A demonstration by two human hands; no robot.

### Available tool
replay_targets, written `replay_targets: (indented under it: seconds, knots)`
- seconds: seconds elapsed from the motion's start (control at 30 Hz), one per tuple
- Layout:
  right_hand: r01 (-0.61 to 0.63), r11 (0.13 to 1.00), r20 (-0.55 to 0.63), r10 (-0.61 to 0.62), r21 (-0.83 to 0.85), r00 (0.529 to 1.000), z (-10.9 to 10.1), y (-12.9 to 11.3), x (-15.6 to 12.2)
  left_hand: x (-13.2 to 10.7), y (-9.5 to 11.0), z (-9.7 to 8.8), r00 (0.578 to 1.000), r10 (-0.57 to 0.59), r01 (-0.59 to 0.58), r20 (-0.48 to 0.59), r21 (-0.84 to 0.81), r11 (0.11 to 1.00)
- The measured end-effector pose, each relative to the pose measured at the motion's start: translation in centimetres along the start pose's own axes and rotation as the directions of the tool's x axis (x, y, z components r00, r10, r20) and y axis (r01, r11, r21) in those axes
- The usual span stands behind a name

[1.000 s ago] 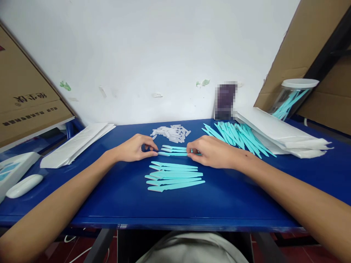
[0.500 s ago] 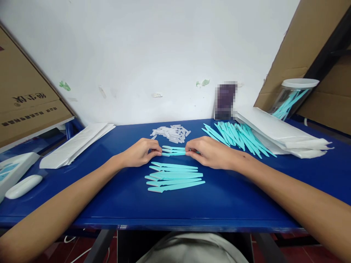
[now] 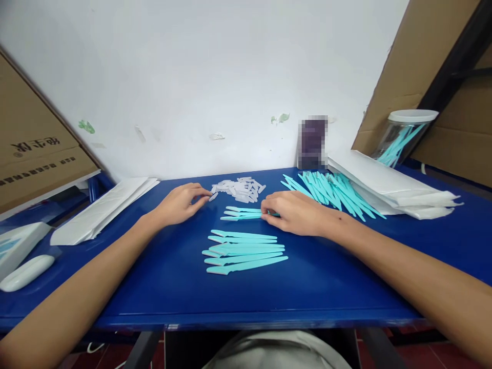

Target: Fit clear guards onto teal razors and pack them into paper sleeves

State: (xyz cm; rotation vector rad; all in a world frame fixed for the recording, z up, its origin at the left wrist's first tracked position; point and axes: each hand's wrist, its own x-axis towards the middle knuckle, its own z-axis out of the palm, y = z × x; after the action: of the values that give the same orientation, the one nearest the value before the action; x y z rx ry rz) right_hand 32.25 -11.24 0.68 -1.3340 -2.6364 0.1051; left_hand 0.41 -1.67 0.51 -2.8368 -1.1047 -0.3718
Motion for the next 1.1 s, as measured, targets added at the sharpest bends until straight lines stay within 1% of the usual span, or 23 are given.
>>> replay_targets:
  seconds: [0.03, 0.1, 0.2, 0.27, 0.4, 0.53, 0.63, 0.73, 0.83, 0.9, 0.97, 1.1]
  knots:
    - [0.006, 1.0, 0.001, -0.006, -0.006, 1.0, 0.1, 0.0, 0.0, -0.1, -0.6, 0.2, 1.0, -0.015, 0.015, 0.012, 0.017, 1.0]
    - [0.007, 1.0, -0.004, -0.007, -0.031, 1.0, 0.1, -0.1, 0.1, -0.2, -1.5, 0.6, 0.999, -0.01, 0.009, 0.054, 0.019, 1.0]
    - [-0.007, 0.998, -0.036, 0.005, -0.055, 0.999, -0.2, -0.5, 0.0, -0.2, -1.9, 1.0, 0.994, 0.009, -0.009, 0.104, -0.002, 1.0]
    - [0.006, 1.0, -0.035, -0.007, -0.01, 0.999, -0.4, -0.9, -0.2, -0.2, -1.8, 1.1, 0.993, 0.01, -0.009, 0.117, -0.005, 1.0]
    - [0.084, 0.989, 0.043, -0.09, 0.125, 0.995, -0.5, -1.7, -0.3, -0.2, -0.8, 0.8, 0.995, 0.04, -0.04, 0.09, 0.002, 0.999]
    - [0.1, 0.978, 0.084, -0.117, 0.182, 0.99, -0.5, -2.2, -0.1, -0.1, 0.2, 0.5, 0.994, 0.083, -0.083, 0.073, -0.005, 0.997]
    - [0.064, 0.976, 0.109, -0.088, 0.207, 0.99, -0.7, -2.2, -0.1, -0.2, 0.8, 0.4, 0.994, 0.071, -0.069, 0.082, -0.019, 0.997]
    - [-0.027, 0.966, 0.164, -0.016, 0.257, 0.986, -0.8, -1.8, -0.3, -0.2, 1.3, 0.5, 0.993, 0.058, -0.055, 0.102, -0.037, 0.998]
    - [-0.112, 0.938, 0.258, 0.026, 0.327, 0.966, -0.7, -1.3, -0.5, -0.2, 1.5, 0.3, 0.987, 0.071, -0.058, 0.146, -0.094, 0.994]
    - [-0.14, 0.93, 0.292, 0.038, 0.339, 0.956, -0.7, -1.2, -0.6, -0.2, 1.5, -0.2, 0.984, 0.085, -0.061, 0.159, -0.151, 0.987]
    - [-0.133, 0.946, 0.272, 0.05, 0.297, 0.961, -0.6, -1.1, -0.7, -0.3, 1.4, -0.8, 0.98, 0.094, -0.056, 0.176, -0.213, 0.975]
    - [-0.115, 0.978, 0.2, 0.079, 0.172, 0.977, -0.9, -0.7, -0.9, -0.6, 1.4, -1.9, 0.963, 0.113, -0.028, 0.244, -0.325, 0.945]
